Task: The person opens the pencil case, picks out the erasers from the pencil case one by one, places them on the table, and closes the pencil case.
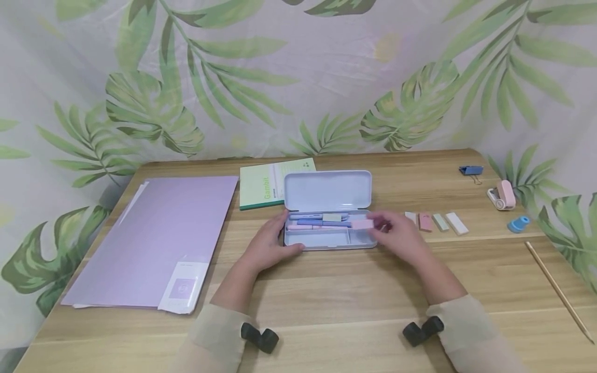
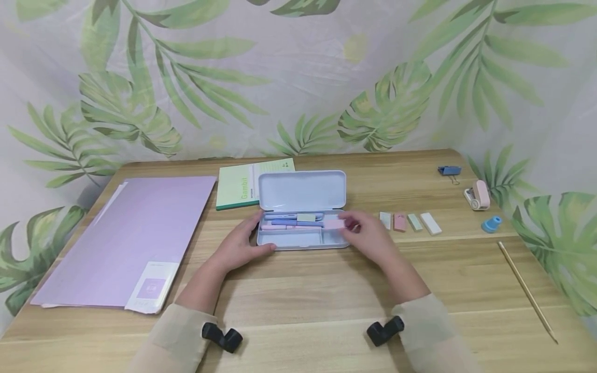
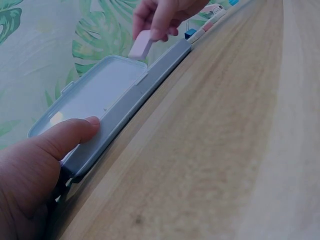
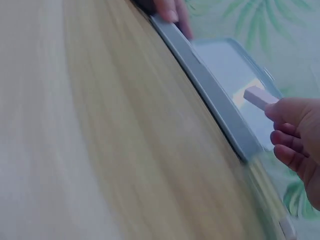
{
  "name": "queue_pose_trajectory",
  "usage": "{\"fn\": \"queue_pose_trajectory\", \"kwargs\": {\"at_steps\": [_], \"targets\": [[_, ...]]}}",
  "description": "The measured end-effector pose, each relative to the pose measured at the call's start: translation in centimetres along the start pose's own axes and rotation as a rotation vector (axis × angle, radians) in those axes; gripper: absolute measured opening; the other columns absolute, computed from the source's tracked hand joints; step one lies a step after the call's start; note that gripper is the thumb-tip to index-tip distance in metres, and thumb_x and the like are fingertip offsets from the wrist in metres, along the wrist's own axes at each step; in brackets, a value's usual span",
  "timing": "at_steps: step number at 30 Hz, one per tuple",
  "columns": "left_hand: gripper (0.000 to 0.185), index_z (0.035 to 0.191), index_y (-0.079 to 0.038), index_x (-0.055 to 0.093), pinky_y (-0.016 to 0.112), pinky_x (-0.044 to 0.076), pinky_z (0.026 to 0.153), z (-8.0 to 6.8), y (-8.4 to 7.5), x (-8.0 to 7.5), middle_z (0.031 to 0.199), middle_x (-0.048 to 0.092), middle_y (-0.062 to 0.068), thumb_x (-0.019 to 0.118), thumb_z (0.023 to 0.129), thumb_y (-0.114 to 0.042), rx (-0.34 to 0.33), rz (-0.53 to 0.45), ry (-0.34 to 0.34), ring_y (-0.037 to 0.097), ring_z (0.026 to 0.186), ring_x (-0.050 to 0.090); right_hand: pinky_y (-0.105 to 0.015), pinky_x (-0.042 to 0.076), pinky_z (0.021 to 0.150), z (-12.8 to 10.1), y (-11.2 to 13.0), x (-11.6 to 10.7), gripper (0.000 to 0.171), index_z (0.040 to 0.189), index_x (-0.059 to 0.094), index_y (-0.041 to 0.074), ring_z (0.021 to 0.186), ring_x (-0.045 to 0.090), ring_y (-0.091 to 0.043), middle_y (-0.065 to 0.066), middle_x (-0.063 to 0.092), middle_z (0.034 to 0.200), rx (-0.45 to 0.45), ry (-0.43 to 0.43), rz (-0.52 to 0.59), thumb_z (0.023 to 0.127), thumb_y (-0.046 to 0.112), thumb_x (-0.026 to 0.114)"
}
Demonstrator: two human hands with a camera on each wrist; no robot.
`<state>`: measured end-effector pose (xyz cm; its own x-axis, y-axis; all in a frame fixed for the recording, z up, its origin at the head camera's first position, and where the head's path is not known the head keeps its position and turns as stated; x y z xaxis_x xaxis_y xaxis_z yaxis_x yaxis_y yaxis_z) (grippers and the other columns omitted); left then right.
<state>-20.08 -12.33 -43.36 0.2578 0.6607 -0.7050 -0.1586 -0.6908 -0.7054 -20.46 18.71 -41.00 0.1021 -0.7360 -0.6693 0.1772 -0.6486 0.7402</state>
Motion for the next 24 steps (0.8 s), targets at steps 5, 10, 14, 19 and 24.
{"fn": "queue_pose_trajectory", "kwargs": {"at_steps": [5,10,14,19,24], "targets": [[0.104,0.157,-0.010,0.018,0.048,0.022,0.122,0.0,-0.1,0.0,0.162,0.025,0.011,0.074,0.080,-0.050,-0.001,0.008,0.000,0.031,0.150,0.022,-0.014,0.050,0.077,-1.6,-4.0,-4.4,0.040,0.122,0.062,-0.001,0.092,0.064,-0.018,-0.019,0.067,0.109,0.158,-0.188,-0.001,0.088,0.018,0.071],[0.103,0.157,-0.009,0.018,0.048,0.022,0.122,0.0,0.0,0.0,0.162,0.025,0.011,0.074,0.081,-0.050,-0.003,0.021,-0.001,0.031,0.150,0.022,-0.006,0.045,0.065,-3.3,-8.2,-8.6,0.046,0.127,0.058,-0.002,0.078,0.051,0.006,0.002,0.062,0.097,0.386,-0.382,0.034,0.090,0.024,0.068],[0.103,0.157,-0.009,0.018,0.048,0.022,0.122,0.0,0.0,0.0,0.162,0.025,0.011,0.074,0.081,-0.049,-0.002,0.018,0.000,0.031,0.150,0.022,-0.008,0.045,0.057,-4.4,-11.0,-10.8,0.051,0.131,0.055,0.001,0.070,0.047,0.009,0.019,0.049,0.085,0.560,-0.462,0.060,0.092,0.032,0.064],[0.103,0.157,-0.009,0.018,0.048,0.022,0.122,0.0,-0.1,0.0,0.162,0.026,0.012,0.074,0.081,-0.050,-0.003,0.018,0.000,0.031,0.150,0.022,-0.016,0.043,0.061,-5.0,-12.9,-11.9,0.057,0.134,0.053,0.002,0.072,0.047,0.001,0.014,0.052,0.087,0.653,-0.438,-0.002,0.092,0.040,0.061],[0.103,0.157,-0.009,0.017,0.048,0.022,0.122,-0.1,-0.3,-0.1,0.162,0.025,0.011,0.074,0.081,-0.050,-0.006,0.019,0.004,0.031,0.150,0.022,-0.027,0.039,0.071,-5.2,-13.4,-12.1,0.061,0.135,0.052,-0.002,0.093,0.055,-0.022,-0.016,0.062,0.112,0.652,-0.392,-0.076,0.094,0.043,0.057]]}}
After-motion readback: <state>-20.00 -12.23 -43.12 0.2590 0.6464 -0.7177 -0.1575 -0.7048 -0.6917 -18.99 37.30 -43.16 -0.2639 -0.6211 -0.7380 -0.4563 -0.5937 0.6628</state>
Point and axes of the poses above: each hand's wrist, its own z-axis towards the middle knuckle, its own x-axis out of the palm, y = z × x, the point moved 3 cm from there along z, towards the middle knuckle
